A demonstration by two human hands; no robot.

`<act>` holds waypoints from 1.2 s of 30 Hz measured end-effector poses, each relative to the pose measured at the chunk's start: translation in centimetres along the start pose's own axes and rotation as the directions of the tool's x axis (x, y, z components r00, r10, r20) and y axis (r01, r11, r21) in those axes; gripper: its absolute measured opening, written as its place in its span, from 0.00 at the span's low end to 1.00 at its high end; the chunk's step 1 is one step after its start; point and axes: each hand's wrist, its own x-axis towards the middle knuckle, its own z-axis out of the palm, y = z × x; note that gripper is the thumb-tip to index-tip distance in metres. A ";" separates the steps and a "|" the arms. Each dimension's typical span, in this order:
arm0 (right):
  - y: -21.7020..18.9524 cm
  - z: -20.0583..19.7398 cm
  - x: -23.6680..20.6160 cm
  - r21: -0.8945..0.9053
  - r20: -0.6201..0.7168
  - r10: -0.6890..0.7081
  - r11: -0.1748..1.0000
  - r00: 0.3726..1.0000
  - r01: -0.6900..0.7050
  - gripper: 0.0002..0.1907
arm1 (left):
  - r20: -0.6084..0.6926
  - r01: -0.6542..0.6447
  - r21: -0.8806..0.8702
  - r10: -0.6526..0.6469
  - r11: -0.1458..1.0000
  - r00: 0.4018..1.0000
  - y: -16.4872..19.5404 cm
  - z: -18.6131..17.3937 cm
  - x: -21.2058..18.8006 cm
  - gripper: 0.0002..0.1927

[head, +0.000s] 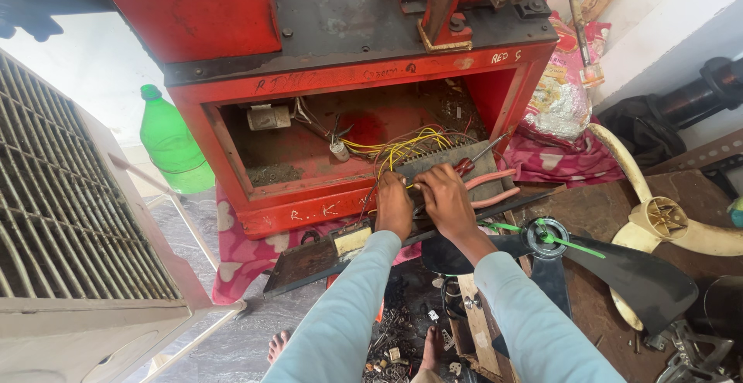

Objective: The person repairs the wiring inside a red machine, handling yellow wires and a terminal block inside the machine's open compartment. They use a red-handled screwdriver to work on components, pick small fasteners from a pile of screws and parts on the floor, and return to tighten and adjust the wiring.

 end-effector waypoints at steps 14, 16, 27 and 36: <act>0.5 0.9 -0.5 -0.107 -0.177 0.121 0.984 0.977 -0.142 0.08 | -0.029 -0.008 0.013 0.008 1.000 1.000 1.4 -1.2 -0.5 0.08; 0.1 0.5 -0.5 -0.043 -0.169 0.077 0.995 0.982 -0.086 0.06 | -0.043 -0.011 0.017 0.011 1.000 0.999 1.3 -1.4 -0.5 0.08; -0.4 -0.3 0.0 0.047 0.007 0.006 0.999 1.000 -0.006 0.06 | -0.066 -0.053 -0.004 0.052 0.999 0.996 0.8 -0.9 -0.3 0.07; -0.1 0.2 -0.3 0.056 -0.063 0.138 0.989 0.988 -0.135 0.04 | -0.014 -0.060 0.014 0.060 0.998 0.998 1.7 -1.2 -0.5 0.07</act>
